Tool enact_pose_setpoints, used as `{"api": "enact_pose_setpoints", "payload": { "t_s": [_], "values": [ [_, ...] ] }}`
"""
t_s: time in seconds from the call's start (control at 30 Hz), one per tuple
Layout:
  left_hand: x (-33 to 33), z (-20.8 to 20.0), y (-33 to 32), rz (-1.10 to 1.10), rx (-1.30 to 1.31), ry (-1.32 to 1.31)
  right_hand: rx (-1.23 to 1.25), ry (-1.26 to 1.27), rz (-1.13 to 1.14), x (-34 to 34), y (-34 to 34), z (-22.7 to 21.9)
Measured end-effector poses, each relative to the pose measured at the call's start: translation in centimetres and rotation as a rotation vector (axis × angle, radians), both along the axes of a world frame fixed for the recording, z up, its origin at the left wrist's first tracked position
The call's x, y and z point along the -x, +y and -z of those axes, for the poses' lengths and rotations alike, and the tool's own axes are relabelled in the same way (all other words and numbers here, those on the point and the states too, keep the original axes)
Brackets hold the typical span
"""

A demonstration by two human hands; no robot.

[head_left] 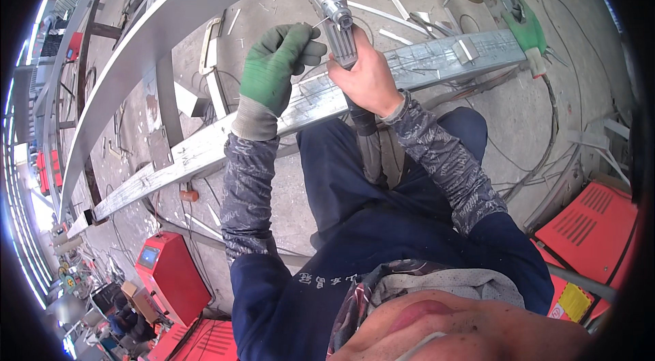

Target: The person uses a handheld welding torch to weld a long curved metal beam. They repeatedly adjust the torch and feed a small metal rod into the weld zone while moving along the beam.

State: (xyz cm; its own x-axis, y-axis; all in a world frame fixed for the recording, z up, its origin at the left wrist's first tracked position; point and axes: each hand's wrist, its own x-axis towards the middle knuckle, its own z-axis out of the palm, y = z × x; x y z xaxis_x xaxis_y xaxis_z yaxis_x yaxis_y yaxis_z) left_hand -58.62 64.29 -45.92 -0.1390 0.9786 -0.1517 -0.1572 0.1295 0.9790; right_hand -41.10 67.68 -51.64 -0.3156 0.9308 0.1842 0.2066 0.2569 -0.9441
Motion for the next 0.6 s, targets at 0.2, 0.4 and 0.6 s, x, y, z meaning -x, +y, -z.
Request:
{"api": "enact_pose_setpoints", "payload": {
  "t_s": [0.2, 0.4, 0.6],
  "values": [
    [0.02, 0.11, -0.01, -0.004, -0.021, 0.024, 0.019, -0.014, 0.006, -0.03, -0.1, -0.34],
    [-0.03, 0.21, 0.04, -0.006, -0.026, 0.029, 0.027, -0.014, 0.005, -0.03, -0.03, -0.29],
    [-0.15, 0.1, -0.05, -0.013, -0.032, 0.04, 0.035, -0.019, 0.0, -0.06, 0.0, -0.27]
  ]
}}
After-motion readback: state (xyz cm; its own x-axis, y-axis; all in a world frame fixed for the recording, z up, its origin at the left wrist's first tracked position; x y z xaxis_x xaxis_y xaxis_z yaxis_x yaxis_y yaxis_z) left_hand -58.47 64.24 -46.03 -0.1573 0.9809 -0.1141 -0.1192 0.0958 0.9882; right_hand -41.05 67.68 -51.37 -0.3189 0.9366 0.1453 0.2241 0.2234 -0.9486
